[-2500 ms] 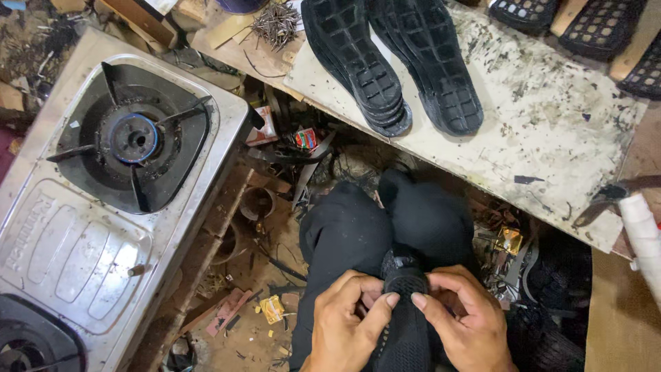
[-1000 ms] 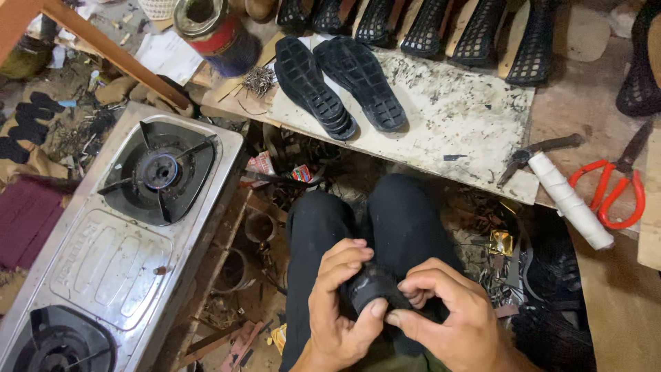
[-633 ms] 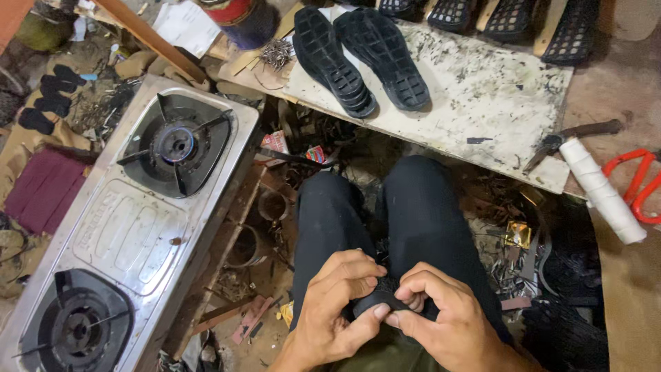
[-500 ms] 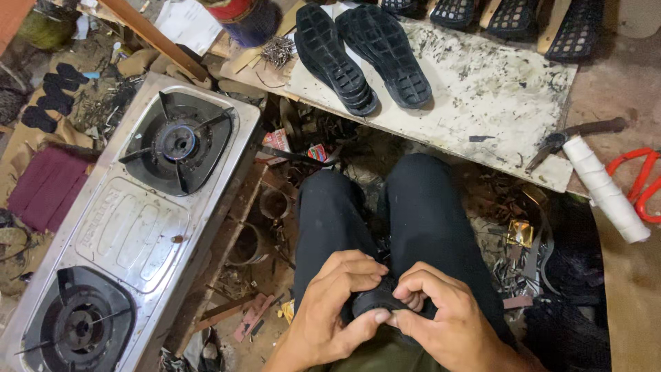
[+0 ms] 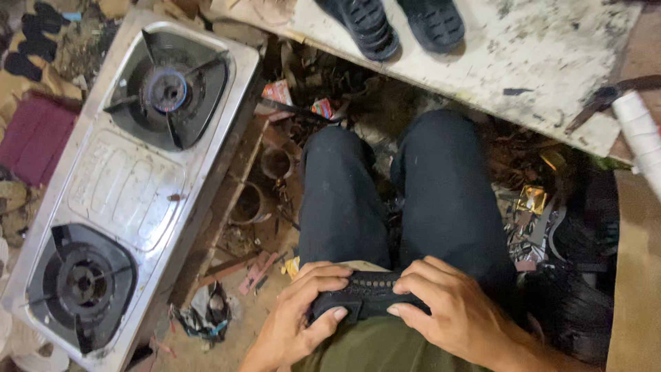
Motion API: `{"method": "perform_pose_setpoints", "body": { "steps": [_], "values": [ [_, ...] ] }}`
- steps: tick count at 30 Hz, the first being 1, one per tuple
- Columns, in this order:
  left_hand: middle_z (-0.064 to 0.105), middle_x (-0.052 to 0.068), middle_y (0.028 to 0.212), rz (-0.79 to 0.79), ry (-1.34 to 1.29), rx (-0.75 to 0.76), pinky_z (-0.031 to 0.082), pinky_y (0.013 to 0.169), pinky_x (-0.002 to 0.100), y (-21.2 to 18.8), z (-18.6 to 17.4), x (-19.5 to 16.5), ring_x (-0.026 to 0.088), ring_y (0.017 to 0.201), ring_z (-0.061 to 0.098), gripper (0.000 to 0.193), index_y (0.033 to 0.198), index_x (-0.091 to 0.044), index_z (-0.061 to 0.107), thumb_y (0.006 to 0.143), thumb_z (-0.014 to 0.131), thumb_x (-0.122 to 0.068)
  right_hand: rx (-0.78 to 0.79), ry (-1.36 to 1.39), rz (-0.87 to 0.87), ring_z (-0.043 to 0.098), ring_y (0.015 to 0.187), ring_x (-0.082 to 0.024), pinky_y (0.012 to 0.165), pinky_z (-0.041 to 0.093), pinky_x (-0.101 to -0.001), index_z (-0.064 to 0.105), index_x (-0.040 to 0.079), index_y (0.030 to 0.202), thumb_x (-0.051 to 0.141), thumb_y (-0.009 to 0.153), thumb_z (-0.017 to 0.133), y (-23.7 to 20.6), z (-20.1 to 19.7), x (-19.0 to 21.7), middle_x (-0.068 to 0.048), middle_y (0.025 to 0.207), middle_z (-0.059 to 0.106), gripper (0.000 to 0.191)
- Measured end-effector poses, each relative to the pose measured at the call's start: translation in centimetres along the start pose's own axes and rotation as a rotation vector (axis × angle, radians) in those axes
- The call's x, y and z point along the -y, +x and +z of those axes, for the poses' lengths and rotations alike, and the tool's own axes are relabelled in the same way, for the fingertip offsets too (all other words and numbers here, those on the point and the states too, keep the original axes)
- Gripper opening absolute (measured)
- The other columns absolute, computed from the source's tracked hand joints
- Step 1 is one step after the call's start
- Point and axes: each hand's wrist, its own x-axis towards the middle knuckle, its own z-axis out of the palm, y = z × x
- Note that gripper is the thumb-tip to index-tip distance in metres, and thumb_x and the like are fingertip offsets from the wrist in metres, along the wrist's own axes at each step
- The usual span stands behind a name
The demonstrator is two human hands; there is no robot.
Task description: The person takes rubber shoe soles from a shelf and holds them over a lit gas stove burner to heat and soften them. They then align each heated sole onto a shoe upper resting on their lap and press the sole edge firmly along its length with a handheld tool to bond it, working on shoes one at a time.
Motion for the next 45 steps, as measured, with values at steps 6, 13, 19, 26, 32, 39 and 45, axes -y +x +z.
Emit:
{"method": "perform_pose_setpoints", "body": {
  "steps": [6, 13, 19, 26, 32, 39, 45],
  "values": [
    [0.070, 0.015, 0.129, -0.034, 0.090, -0.052, 0.052, 0.104, 0.044, -1.0, 0.5, -0.4, 0.035, 0.123, 0.065, 0.037, 0.116, -0.001, 0.066, 0.085, 0.080, -0.015, -0.027, -0.046, -0.023, 0.061, 0.075, -0.027, 0.070, 0.047, -0.0406, 0.062, 0.008, 0.076, 0.021, 0.073, 0.084, 1.0, 2.2, 0.5, -0.005, 0.077, 0.061, 0.026],
    [0.071, 0.015, 0.122, -0.035, 0.168, -0.067, 0.053, 0.100, 0.043, -0.4, 0.4, -1.2, 0.035, 0.120, 0.065, 0.035, 0.109, 0.001, 0.072, 0.080, 0.085, -0.016, -0.075, -0.006, -0.048, 0.058, 0.071, -0.026, 0.066, 0.045, -0.0399, 0.057, 0.009, 0.074, 0.015, 0.077, 0.081, 0.7, 3.6, -0.1, -0.004, 0.073, 0.057, 0.025],
    [0.072, 0.014, 0.114, 0.003, 0.228, -0.144, 0.055, 0.095, 0.041, -0.6, 1.7, -0.8, 0.034, 0.113, 0.067, 0.026, 0.102, 0.000, 0.072, 0.080, 0.083, -0.010, -0.124, -0.029, -0.009, 0.058, 0.067, -0.024, 0.060, 0.046, -0.0386, 0.058, 0.010, 0.071, 0.017, 0.074, 0.085, 0.8, 4.7, -0.1, -0.003, 0.070, 0.058, 0.027],
    [0.073, 0.015, 0.111, -0.075, 0.164, -0.272, 0.056, 0.094, 0.043, -1.8, 3.9, -1.0, 0.035, 0.112, 0.069, 0.025, 0.094, 0.001, 0.070, 0.074, 0.083, -0.005, -0.089, -0.129, -0.028, 0.059, 0.068, -0.028, 0.060, 0.047, -0.0407, 0.057, 0.007, 0.072, 0.025, 0.068, 0.088, 0.2, 2.4, -0.5, -0.008, 0.071, 0.058, 0.036],
    [0.072, 0.017, 0.114, -0.056, 0.150, -0.270, 0.056, 0.097, 0.045, -3.6, 4.7, 0.3, 0.037, 0.114, 0.068, 0.028, 0.096, 0.001, 0.069, 0.073, 0.083, -0.004, 0.007, 0.010, 0.091, 0.063, 0.072, -0.023, 0.063, 0.050, -0.0377, 0.060, 0.008, 0.072, 0.025, 0.071, 0.088, -0.5, 2.6, -1.9, -0.003, 0.074, 0.062, 0.033],
    [0.072, 0.013, 0.109, -0.159, 0.227, 0.013, 0.032, 0.110, 0.057, -4.4, 1.9, -0.2, 0.033, 0.114, 0.066, 0.041, 0.106, -0.006, 0.071, 0.071, 0.086, -0.021, -0.028, -0.070, 0.055, 0.062, 0.093, -0.029, 0.080, 0.048, -0.0425, 0.067, 0.006, 0.093, 0.032, 0.056, 0.094, -1.2, 2.3, -2.7, -0.008, 0.096, 0.065, 0.053],
    [0.063, 0.023, 0.128, -0.077, 0.357, 0.230, 0.032, 0.111, 0.054, 0.2, 2.7, -1.4, 0.040, 0.122, 0.057, 0.068, 0.138, -0.001, 0.056, 0.084, 0.077, -0.036, 0.000, 0.080, 0.169, 0.063, 0.111, -0.028, 0.093, 0.051, -0.0381, 0.069, 0.002, 0.115, 0.025, 0.063, 0.091, -2.7, 2.0, -3.5, -0.011, 0.119, 0.067, 0.061]
  ]
}}
